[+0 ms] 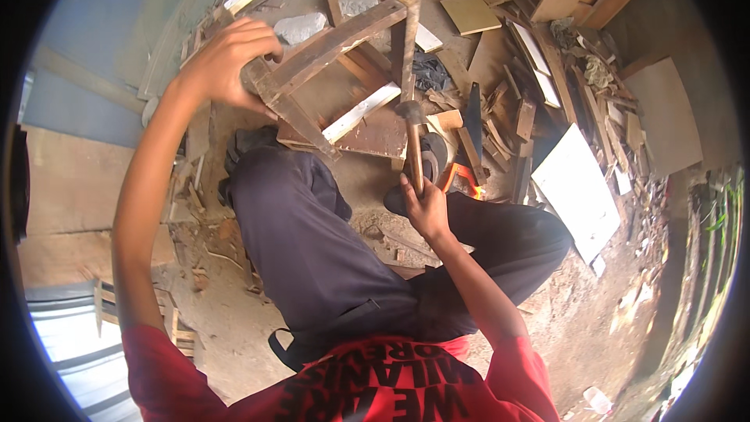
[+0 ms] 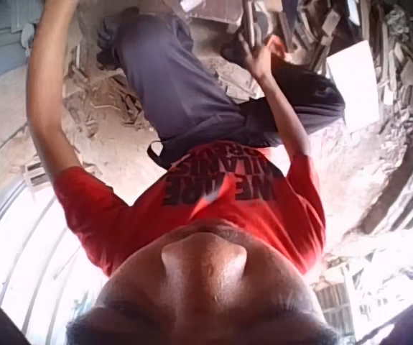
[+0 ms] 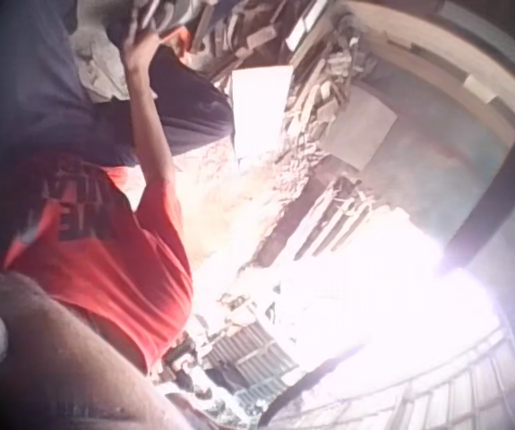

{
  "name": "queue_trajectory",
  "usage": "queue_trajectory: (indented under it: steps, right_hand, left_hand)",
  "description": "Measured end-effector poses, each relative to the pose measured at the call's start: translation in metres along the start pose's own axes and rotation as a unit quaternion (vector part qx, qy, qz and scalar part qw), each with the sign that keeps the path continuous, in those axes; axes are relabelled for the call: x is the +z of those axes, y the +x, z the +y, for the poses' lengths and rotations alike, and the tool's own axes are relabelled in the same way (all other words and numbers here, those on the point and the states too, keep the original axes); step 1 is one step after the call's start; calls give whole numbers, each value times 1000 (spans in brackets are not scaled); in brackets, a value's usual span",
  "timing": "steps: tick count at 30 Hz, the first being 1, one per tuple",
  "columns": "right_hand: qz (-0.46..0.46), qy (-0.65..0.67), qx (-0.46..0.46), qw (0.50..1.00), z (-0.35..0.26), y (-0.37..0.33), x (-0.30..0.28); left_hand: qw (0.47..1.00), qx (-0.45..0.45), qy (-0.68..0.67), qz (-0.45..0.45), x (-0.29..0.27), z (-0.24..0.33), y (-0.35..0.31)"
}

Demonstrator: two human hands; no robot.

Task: The person uses a hammer to strike and pry apart a wooden frame, removing nails and separating pieces. The person repeatedly hits joints and pulls apart sections to disassemble the structure.

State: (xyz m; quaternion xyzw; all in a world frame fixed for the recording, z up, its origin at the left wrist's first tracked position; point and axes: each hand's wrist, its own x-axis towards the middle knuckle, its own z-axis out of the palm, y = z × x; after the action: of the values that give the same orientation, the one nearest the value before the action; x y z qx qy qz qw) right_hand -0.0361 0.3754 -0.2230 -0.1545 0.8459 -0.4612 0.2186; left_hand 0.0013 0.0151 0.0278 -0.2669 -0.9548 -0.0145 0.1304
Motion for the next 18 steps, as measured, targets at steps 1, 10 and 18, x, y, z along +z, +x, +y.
queue_trajectory:
  steps: [1, 10, 18]
  right_hand:
    - [19, 40, 10, 999, 4, 3, 5]
    - [104, 262, -38, 959, -36, 45, 41]
    - [-102, 178, -4, 979, -61, -16, -13]
  left_hand:
    - [999, -5, -21, 25, -1, 7, 2]
    - [955, -266, -125, -48, -6, 45, 31]
    - [862, -444, -223, -103, 8, 72, 83]
